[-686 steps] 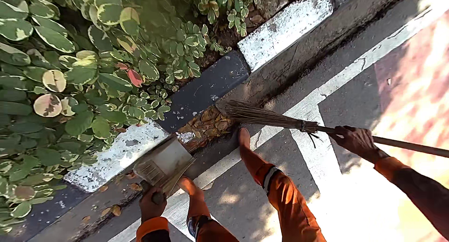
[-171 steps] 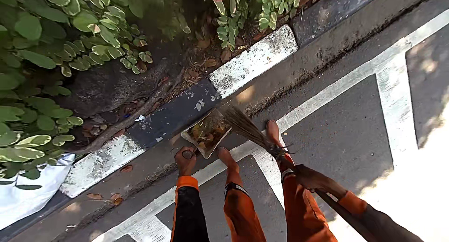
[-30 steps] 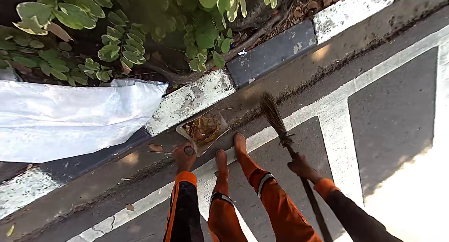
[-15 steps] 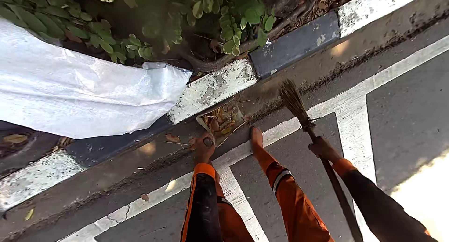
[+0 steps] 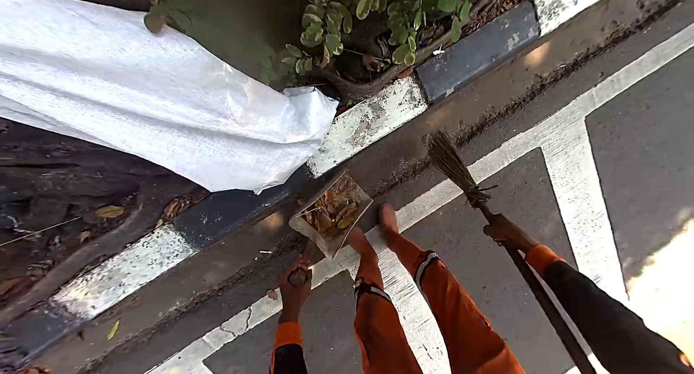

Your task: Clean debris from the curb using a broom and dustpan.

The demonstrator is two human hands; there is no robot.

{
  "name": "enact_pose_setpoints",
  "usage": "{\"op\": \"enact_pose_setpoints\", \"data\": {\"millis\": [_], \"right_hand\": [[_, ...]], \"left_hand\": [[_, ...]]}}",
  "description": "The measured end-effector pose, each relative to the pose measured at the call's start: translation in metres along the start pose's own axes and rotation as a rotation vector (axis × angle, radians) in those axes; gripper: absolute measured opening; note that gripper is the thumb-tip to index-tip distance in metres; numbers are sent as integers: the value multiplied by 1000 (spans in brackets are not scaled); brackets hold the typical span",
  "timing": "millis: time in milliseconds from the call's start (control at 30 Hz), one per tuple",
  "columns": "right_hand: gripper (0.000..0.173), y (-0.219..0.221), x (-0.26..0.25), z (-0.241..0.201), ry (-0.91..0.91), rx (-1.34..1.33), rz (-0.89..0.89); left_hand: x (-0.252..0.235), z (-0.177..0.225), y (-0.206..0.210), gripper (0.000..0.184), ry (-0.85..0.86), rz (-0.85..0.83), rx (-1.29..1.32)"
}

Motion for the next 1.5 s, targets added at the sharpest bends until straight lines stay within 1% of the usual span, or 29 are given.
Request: {"op": "enact_pose_setpoints", "data": {"millis": [67,133,167,200,233,333,367,433,467,533,600,700,767,800,833,900,933,967,1033,1100,1133,1167,1233,1300,1333,1400,1433,1467,1500], "right_hand": [[39,28,-24,-35,-12,28,49],[58,73,-32,-88,-111,115,-22],[66,94,-21,-111,-165,178,-85],[66,108,-5,-128,-197,237,-135],[56,114,13,-131,-206,262,-171],[7,90,47,-92,-147,78,-269],[8,78,53,-79,-101,-1,-279],[8,61,48,-74,-40,16,-133],[18,60,40,-82,-24,67,-35],[42,75,23,-125,-58,134,125],[71,122,19,-189,-163,221,151],[87,244,63,-289,-352,321,40],[96,325,100,-297,-406,384,-51],[95,342,122,-292,-421,354,-81],[81,343,149,-281,-424,320,-106],[28,324,187,-243,-330,226,-195],[14,317,201,-217,-260,156,-272],[11,307,210,-194,-183,82,-306],[12,284,204,-164,-55,61,-151],[29,269,170,-161,19,99,56],[43,272,151,-171,44,93,103],[54,288,134,-184,42,60,99],[61,339,119,-231,-68,47,34],[73,387,148,-273,-206,171,-128],[66,405,174,-275,-233,192,-214],[28,408,212,-253,-233,123,-325],[15,400,225,-234,-218,44,-396],[11,389,238,-213,-195,-34,-450],[9,373,249,-194,-168,-52,-437]], "left_hand": [[20,-2,-35,17,-3,29,-12],[36,-9,-69,17,-12,64,-6],[44,-11,-87,17,-22,79,-1],[49,-13,-104,17,-25,95,1],[56,-15,-123,17,-34,102,4],[68,-26,-172,17,-62,125,-15],[70,-31,-187,17,-75,133,-34],[70,-42,-215,17,-94,143,-46],[69,-48,-229,17,-103,148,-45],[59,-63,-253,18,-123,164,-51],[48,-78,-268,20,-151,172,-94],[15,-94,-285,23,-140,101,-208],[14,-104,-292,23,-183,63,-272],[7,-106,-297,22,-192,52,-303],[1,-107,-302,21,-221,44,-325],[-11,-102,-305,22,-292,40,-372],[-12,-100,-305,22,-323,32,-406],[-15,-99,-303,22,-344,24,-438],[-18,-98,-297,21,-340,7,-524],[-18,-99,-292,19,-337,-3,-559],[-15,-101,-292,19,-324,4,-567],[-12,-103,-293,19,-307,8,-566],[-17,-105,-295,20,-267,33,-548],[-18,-105,-295,22,-278,42,-523],[-14,-103,-296,22,-307,29,-518],[-15,-101,-296,22,-315,29,-530],[-17,-100,-295,22,-310,33,-542],[-18,-99,-293,21,-312,38,-554],[-19,-100,-292,22,-332,42,-566]]}}
Point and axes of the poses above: each hand's wrist, its own x-axis away from the middle knuckle, its own y-axis out of the palm, z = x × y, the point moved 4 cm from there along -x, towards the middle knuckle, and after that the axes turned 10 degrees about x, right-handed, at the moved point
